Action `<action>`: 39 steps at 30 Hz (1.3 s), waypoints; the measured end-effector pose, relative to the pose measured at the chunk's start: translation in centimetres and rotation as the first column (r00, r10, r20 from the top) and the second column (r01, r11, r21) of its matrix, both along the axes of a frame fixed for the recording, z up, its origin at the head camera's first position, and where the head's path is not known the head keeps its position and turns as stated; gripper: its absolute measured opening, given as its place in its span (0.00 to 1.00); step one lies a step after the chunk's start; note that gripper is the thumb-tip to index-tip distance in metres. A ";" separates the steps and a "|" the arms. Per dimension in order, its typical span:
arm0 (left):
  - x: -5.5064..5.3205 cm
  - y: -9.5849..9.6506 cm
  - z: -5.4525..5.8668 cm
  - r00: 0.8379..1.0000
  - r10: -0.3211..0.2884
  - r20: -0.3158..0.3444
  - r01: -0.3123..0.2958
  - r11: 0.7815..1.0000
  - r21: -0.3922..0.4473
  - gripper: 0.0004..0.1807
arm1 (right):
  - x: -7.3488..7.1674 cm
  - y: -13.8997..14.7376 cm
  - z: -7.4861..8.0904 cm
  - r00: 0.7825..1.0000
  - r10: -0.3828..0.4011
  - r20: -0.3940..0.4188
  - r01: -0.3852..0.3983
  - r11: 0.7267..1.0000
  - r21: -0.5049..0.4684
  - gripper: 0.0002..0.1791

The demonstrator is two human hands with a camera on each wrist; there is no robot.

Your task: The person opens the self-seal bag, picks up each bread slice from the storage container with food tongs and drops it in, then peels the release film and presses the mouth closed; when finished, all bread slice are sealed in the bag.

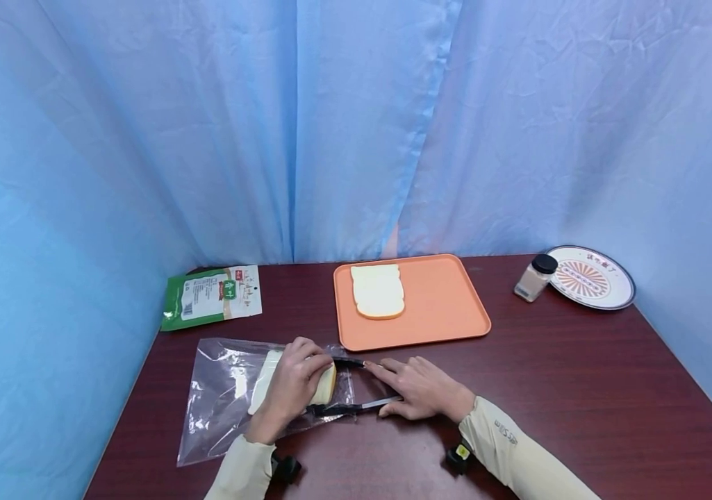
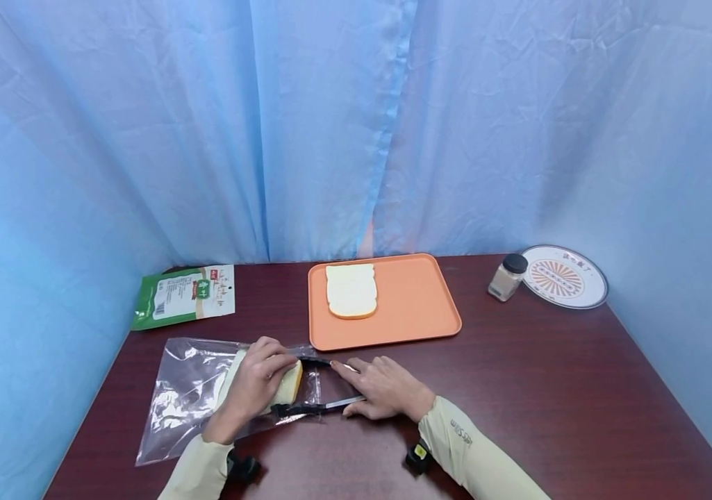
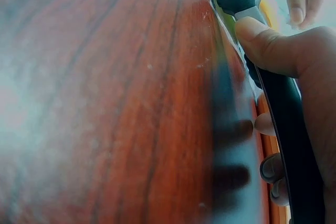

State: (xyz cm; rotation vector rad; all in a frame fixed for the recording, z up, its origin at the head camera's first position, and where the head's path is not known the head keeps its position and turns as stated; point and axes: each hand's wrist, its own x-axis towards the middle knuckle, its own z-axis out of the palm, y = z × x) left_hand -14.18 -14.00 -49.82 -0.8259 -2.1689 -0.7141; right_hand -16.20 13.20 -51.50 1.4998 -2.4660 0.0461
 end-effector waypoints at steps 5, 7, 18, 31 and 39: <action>-0.2 -0.3 -0.1 1.000 -0.018 0.017 0.018 0.999 0.047 0.06 | 0.0 0.2 -0.2 1.000 -0.009 0.022 0.009 1.000 -0.018 0.44; -0.2 -0.4 -0.1 1.000 -0.025 0.019 0.023 0.998 0.065 0.06 | 0.0 0.2 -0.2 1.000 -0.010 0.028 0.011 1.000 -0.029 0.44; -0.2 -0.5 -0.1 0.995 -0.063 0.079 0.049 0.986 0.160 0.07 | -0.2 0.2 -0.2 1.000 0.011 0.009 -0.011 0.998 -0.067 0.44; -0.4 -0.7 -0.2 0.992 -0.110 0.065 0.096 0.979 0.180 0.04 | -0.6 -0.5 0.2 0.999 0.030 -0.013 -0.030 0.998 -0.055 0.46; -0.2 -0.8 0.1 0.985 -0.127 0.114 0.102 0.975 0.197 0.05 | -0.7 -0.3 0.6 1.000 0.019 -0.010 -0.019 0.999 -0.035 0.44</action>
